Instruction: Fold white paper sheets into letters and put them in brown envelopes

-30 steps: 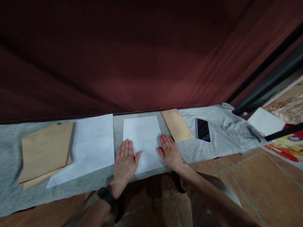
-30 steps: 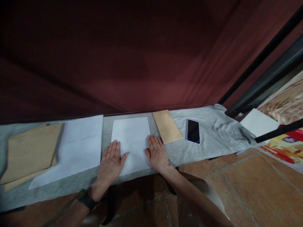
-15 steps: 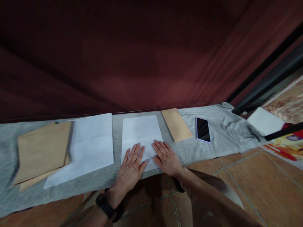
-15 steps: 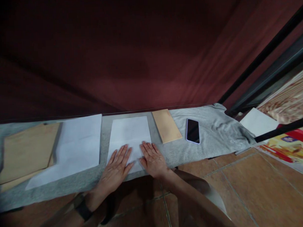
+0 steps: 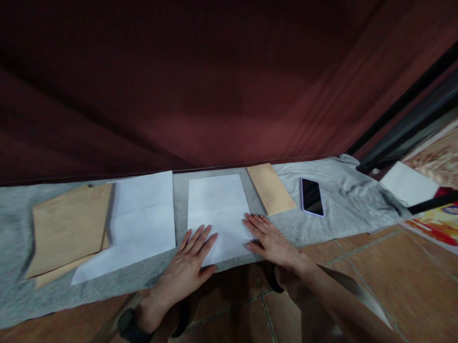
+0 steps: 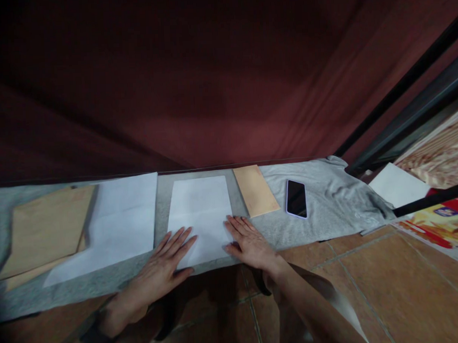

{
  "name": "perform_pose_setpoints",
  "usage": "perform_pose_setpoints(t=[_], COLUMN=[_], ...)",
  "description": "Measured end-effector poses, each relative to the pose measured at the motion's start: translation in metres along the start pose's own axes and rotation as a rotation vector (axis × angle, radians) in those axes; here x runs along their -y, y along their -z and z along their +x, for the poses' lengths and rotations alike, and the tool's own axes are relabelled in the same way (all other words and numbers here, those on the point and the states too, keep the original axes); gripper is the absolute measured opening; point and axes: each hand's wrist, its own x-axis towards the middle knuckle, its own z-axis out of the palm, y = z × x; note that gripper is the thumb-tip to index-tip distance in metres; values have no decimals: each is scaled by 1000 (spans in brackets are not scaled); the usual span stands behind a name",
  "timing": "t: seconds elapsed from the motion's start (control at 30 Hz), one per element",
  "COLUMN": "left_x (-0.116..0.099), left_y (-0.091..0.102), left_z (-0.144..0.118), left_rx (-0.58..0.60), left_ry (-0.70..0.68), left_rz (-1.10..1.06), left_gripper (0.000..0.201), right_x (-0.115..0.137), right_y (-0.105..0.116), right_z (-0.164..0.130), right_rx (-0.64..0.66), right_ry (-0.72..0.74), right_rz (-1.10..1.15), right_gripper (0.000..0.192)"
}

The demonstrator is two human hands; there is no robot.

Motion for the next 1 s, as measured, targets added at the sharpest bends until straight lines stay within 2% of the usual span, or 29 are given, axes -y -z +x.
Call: perform_pose_setpoints(t=[0.13,0.27,0.47,0.57,0.67,0.73,0.8,0.87,0.97,1.0], left_x=[0,7,18,18,21,26,32,37,40,39], left_y=[3,9,32,46,55,54,50,43,37,36], left_z=[0,1,2,3,2,1,2,3,7,8], left_rx=[38,67,69,141,179,163,140,103,71,65], left_ry=[20,77,149,220,316,357,368,357,296,288], left_rz=[-57,-170,-563,-792,-943,-972,-953,-906,-828,-813], left_gripper=[68,62,35,32,34,40,37,30,30,29], right_x=[-4,-4,-11,-14,-13,-11,-8,-6,-5,-5], right_y=[14,19,20,20,24,27,29,28,25,25], right_z=[-2,0,1,1,0,0,2,7,14,16], right_rx=[129,186,148,91,68,64,67,64,75,85], right_ry=[93,74,110,117,40,-46,-86,-49,49,72], right_rz=[86,151,270,382,511,575,625,639,559,537], right_gripper=[84,86,63,44,27,28,29,24,44,46])
